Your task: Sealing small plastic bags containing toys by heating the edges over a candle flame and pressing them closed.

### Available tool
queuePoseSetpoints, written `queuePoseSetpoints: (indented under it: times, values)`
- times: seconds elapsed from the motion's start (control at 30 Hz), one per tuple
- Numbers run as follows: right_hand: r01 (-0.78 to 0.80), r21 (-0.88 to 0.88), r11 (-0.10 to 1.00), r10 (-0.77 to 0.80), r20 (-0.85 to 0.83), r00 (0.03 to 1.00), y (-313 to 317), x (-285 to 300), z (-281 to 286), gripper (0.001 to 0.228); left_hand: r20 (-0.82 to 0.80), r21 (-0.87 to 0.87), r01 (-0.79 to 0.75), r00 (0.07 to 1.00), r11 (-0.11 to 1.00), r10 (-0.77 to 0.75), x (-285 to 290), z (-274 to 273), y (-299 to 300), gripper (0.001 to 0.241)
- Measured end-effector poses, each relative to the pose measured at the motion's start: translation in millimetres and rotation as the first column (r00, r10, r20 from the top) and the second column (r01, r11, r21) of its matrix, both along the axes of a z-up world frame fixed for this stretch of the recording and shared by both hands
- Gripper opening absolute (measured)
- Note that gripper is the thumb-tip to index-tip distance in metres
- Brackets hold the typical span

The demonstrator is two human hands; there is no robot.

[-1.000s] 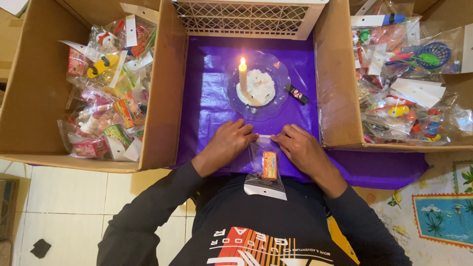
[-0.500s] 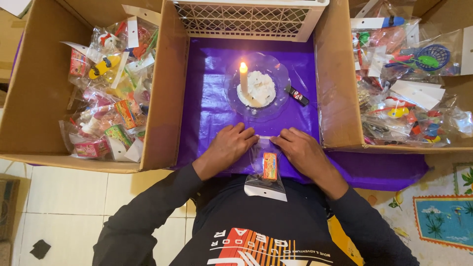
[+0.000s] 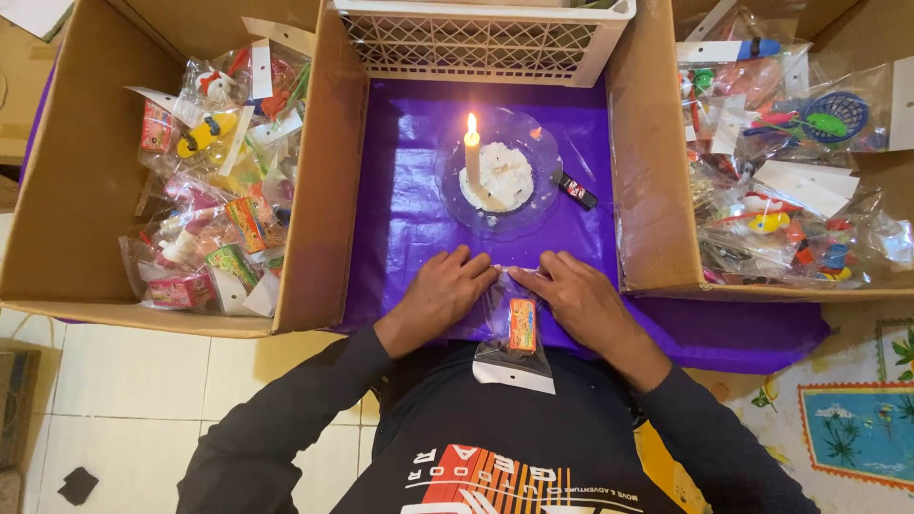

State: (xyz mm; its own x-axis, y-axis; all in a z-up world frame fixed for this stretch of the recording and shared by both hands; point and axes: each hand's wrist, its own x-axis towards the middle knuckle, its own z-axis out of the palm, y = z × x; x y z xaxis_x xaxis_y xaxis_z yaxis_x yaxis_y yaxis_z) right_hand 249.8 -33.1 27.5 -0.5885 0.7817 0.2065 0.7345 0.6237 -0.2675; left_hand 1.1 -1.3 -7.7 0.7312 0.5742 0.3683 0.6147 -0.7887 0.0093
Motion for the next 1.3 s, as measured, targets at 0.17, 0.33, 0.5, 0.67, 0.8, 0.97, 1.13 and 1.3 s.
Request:
queuePoseSetpoints:
  times: [0.17,0.33,0.5,0.67,0.8,0.97,1.13,1.3]
  values:
    - [0.037,-0.016,0.999,-0.037,0.017,0.999,-2.2,1.3,-3.2,0.034,-0.005,-0.059,-0.006,1.000,0.998,0.006,0.4,2.3,-2.4,0.015]
    - [0.069,-0.061,0.996,-0.067,0.028,0.997,-4.8,-3.3,3.5,0.038,-0.031,-0.057,0.006,0.999,0.998,-0.008,-1.6,4.8,-3.8,0.018]
    - [0.049,-0.092,0.995,-0.047,0.028,0.999,-2.9,-6.7,6.0,0.038,0.022,-0.095,0.057,0.998,0.994,-0.056,-3.8,8.7,-5.7,0.026]
    - [0.061,-0.085,0.995,-0.059,0.024,0.998,-3.8,-7.3,1.1,0.041,0.013,-0.083,0.039,0.999,0.996,-0.038,-1.7,7.2,-6.7,0.024]
    - [0.090,-0.015,0.996,-0.089,0.040,0.995,-9.7,1.6,-11.4,0.045,0.020,-0.084,0.018,1.000,0.996,-0.016,-1.0,10.8,-9.8,0.026]
    - [0.140,0.016,0.990,-0.141,0.026,0.990,-12.8,10.6,-15.3,0.046,0.003,-0.107,0.000,1.000,0.994,0.000,-2.1,9.5,-10.8,0.030]
    - [0.182,0.024,0.983,-0.182,0.008,0.983,-18.2,18.9,-25.4,0.049,0.002,-0.104,-0.015,1.000,0.994,0.015,-1.5,14.6,-15.7,0.028]
    - [0.208,-0.030,0.978,-0.210,-0.100,0.973,-22.3,22.2,-15.3,0.048,-0.017,-0.151,-0.019,1.000,0.988,0.017,-0.8,9.6,-14.9,0.030]
